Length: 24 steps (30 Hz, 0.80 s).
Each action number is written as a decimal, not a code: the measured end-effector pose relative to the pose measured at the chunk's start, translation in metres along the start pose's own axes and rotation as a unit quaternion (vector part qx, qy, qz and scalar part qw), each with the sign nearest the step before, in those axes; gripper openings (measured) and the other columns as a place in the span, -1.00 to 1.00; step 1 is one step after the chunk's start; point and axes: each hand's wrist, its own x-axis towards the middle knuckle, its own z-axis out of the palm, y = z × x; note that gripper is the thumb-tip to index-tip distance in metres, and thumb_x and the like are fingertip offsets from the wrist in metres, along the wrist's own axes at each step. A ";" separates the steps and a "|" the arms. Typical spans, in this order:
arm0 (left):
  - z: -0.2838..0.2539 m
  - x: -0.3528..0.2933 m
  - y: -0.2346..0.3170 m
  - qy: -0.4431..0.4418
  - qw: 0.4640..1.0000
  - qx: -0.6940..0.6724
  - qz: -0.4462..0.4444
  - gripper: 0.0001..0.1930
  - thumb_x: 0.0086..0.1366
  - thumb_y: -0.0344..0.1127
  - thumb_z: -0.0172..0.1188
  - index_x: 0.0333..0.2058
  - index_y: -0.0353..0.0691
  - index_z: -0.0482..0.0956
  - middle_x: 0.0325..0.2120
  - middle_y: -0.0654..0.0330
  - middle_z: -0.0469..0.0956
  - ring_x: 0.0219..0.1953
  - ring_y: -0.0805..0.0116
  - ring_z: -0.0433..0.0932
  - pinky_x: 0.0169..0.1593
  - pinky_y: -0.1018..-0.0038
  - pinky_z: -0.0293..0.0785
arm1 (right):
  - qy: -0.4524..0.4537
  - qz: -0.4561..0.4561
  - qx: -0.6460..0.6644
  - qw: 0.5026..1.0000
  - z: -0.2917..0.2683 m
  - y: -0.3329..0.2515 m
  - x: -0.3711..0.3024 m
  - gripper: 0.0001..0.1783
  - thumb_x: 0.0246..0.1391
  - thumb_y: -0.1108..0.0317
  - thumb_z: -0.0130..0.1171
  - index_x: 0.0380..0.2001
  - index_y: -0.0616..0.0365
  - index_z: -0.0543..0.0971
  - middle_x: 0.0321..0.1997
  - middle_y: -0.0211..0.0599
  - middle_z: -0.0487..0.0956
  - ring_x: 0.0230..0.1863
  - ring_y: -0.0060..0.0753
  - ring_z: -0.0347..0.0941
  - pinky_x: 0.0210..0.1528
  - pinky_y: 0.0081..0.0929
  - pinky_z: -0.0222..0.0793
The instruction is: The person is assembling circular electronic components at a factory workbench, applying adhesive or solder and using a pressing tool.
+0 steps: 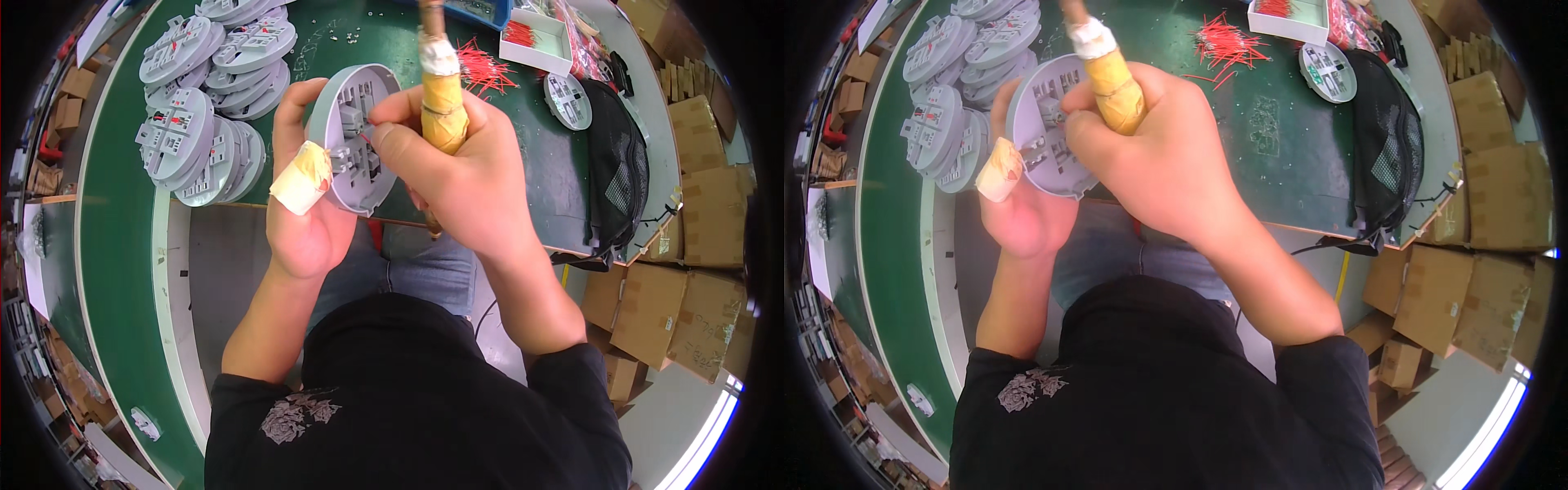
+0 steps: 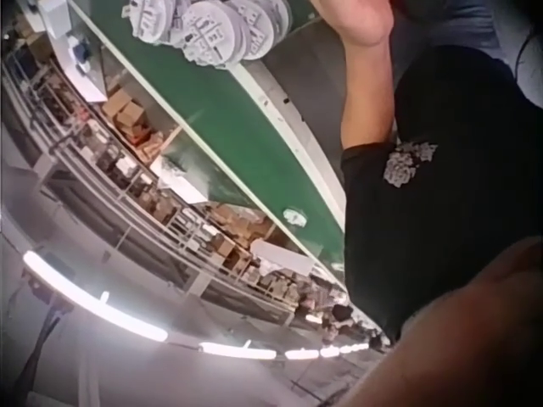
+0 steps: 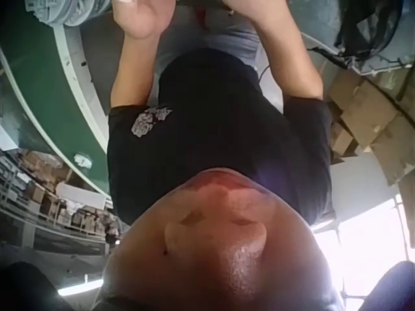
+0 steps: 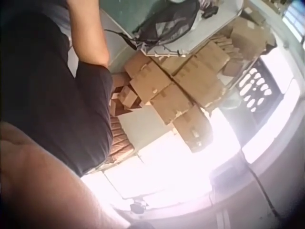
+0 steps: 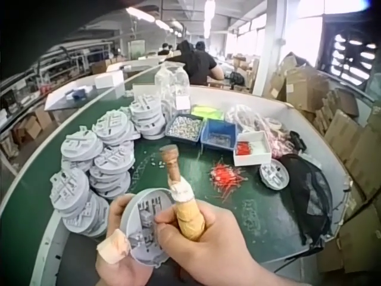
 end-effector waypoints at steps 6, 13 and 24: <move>-0.014 0.002 0.000 -0.030 0.998 0.052 0.023 -0.27 0.35 -0.09 0.12 0.36 -0.28 0.06 0.21 0.03 0.32 0.24 0.24 0.37 0.28 0.29 0.32 | -0.006 -0.014 -0.065 0.998 -0.002 0.000 0.006 -0.89 0.07 0.50 0.32 -0.31 0.28 0.64 -0.45 -0.46 0.59 -0.44 -0.75 0.44 -0.42 -0.68 0.36; -0.016 0.002 -0.001 -0.047 0.995 0.085 0.028 -0.23 0.28 -0.15 0.25 0.36 -0.26 0.13 0.24 0.06 0.26 0.27 0.27 0.30 0.28 0.34 0.27 | -0.034 -0.009 -0.115 0.993 -0.011 -0.005 0.009 -0.90 0.04 0.54 0.28 -0.32 0.29 0.64 -0.45 -0.47 0.60 -0.42 -0.73 0.45 -0.35 -0.67 0.39; -0.015 0.000 0.002 -0.065 0.993 0.103 -0.001 -0.22 0.25 -0.23 0.31 0.35 -0.27 0.13 0.22 0.09 0.29 0.26 0.23 0.31 0.27 0.32 0.30 | -0.042 -0.026 -0.143 0.988 -0.019 -0.010 0.011 -0.92 0.03 0.55 0.29 -0.35 0.29 0.63 -0.46 -0.48 0.60 -0.43 -0.73 0.46 -0.35 -0.67 0.40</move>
